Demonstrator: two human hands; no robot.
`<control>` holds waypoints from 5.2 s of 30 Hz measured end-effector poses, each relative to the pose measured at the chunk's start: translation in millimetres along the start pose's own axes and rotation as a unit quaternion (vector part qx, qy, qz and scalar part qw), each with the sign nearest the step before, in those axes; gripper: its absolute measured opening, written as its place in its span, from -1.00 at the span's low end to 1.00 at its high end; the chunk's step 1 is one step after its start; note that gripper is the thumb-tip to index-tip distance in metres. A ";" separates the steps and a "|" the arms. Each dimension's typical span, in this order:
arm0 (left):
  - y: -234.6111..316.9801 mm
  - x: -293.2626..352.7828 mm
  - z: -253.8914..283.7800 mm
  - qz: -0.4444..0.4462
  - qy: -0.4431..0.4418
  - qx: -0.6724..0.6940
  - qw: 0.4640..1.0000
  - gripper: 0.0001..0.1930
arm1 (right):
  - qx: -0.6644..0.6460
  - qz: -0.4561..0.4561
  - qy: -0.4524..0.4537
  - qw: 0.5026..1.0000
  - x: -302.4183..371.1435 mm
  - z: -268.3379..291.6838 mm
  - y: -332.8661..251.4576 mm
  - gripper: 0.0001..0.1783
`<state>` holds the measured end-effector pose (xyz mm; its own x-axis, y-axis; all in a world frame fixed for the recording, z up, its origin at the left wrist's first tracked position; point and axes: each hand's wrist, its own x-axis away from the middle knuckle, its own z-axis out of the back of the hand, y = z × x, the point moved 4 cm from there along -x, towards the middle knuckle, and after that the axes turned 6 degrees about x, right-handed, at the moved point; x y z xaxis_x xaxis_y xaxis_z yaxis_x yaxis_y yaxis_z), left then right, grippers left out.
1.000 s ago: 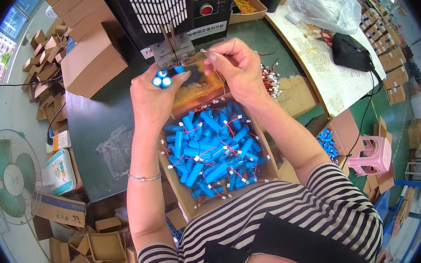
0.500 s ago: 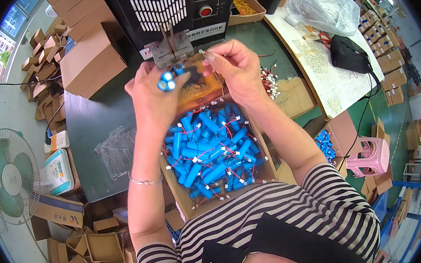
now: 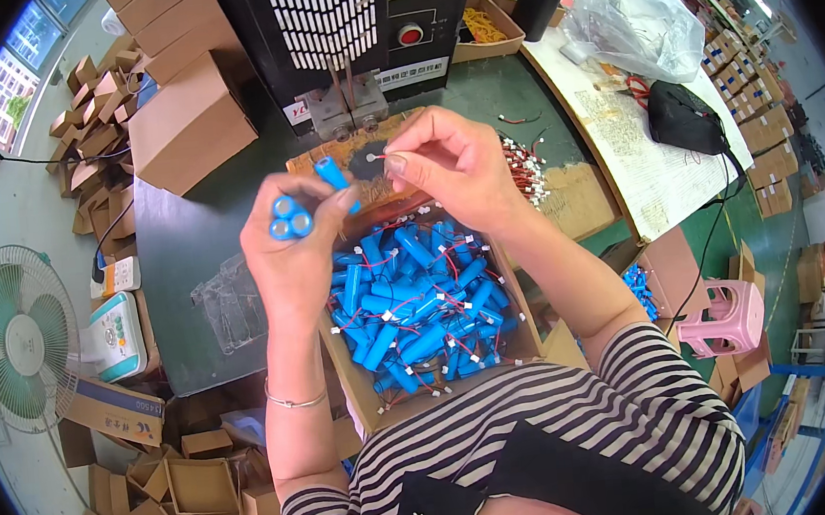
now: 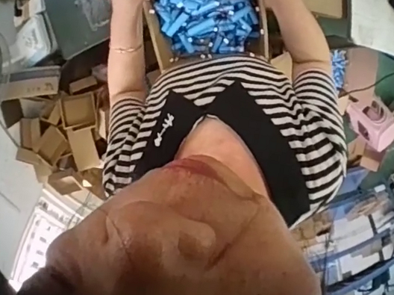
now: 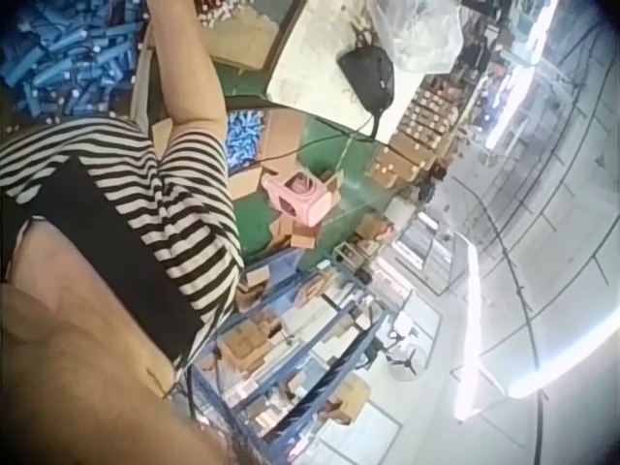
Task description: The person assembles battery components by spot welding metal tabs to battery cells with a spot welder, then places the assembled cells into cardboard boxes or plastic trays.
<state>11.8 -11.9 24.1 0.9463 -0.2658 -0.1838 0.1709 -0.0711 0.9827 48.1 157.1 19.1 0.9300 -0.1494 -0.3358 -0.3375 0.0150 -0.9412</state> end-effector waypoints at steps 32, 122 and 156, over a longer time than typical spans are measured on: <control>3.5 -7.1 -9.0 0.008 -0.195 -0.113 0.974 -0.81 | 0.094 -0.063 0.068 0.991 -9.6 58.6 5.9 -0.82; -13.5 -42.1 -22.0 -0.164 -0.091 -0.293 0.938 -0.79 | 0.066 -0.206 0.025 0.976 -25.5 26.4 1.0 -0.86; -12.8 -19.9 -12.1 -0.157 -0.043 -0.139 0.977 -0.79 | -0.032 -0.119 -0.093 0.988 -16.3 5.0 4.4 -0.86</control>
<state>-5.9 5.9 15.4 0.8110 -0.3530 -0.4665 0.5280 0.0983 0.8435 32.1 164.5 20.3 0.9928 0.0434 -0.1116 -0.1089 -0.0619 -0.9921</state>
